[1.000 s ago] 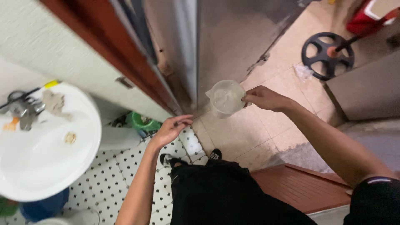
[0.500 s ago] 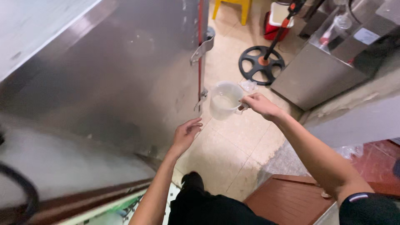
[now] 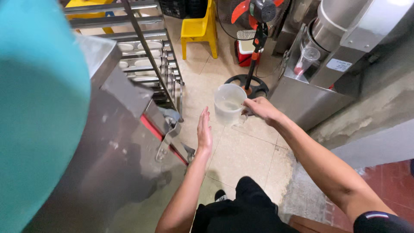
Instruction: The person washes a plastic pitcher in a sink, fills it with water, and then pours water into a pot on a burner.
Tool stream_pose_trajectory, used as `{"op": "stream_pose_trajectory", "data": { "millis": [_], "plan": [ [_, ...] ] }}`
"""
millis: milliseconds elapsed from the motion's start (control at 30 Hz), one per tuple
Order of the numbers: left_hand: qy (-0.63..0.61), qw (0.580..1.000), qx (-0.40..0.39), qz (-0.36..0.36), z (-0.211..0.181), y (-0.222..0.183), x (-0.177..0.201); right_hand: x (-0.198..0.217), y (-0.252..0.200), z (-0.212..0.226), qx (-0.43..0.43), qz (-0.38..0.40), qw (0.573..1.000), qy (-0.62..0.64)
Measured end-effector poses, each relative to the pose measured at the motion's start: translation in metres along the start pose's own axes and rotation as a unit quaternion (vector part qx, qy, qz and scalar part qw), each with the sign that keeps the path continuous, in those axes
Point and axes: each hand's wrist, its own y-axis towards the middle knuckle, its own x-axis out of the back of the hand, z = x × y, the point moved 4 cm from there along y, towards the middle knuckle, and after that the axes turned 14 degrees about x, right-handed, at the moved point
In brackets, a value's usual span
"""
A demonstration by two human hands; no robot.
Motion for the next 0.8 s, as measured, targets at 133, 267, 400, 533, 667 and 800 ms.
{"op": "stream_pose_trajectory", "data": {
  "millis": [133, 267, 400, 533, 667, 800],
  "plan": [
    [-0.065, 0.993, -0.095, -0.038, -0.023, 0.092, -0.021, 0.024, 0.093, 0.002, 0.026, 0.011, 0.998, 0.052],
    [-0.06, 0.987, -0.114, -0.097, -0.038, 0.182, -0.029, 0.049, 0.191, 0.003, -0.005, 0.021, 0.998, 0.063],
    [-0.032, 0.979, -0.114, -0.166, -0.073, 0.26, -0.033, 0.075, 0.3, 0.014, -0.008, 0.052, 0.998, 0.025],
    [0.004, 0.979, -0.03, -0.2, -0.11, 0.319, -0.036, 0.089, 0.417, 0.024, 0.068, 0.081, 0.994, 0.036],
    [-0.029, 0.978, -0.018, -0.204, -0.148, 0.385, -0.035, 0.094, 0.534, 0.036, 0.068, 0.073, 0.995, 0.027],
    [-0.075, 0.98, -0.036, -0.181, -0.198, 0.474, -0.03, 0.086, 0.651, 0.06, 0.091, 0.075, 0.993, 0.028]
  ]
}}
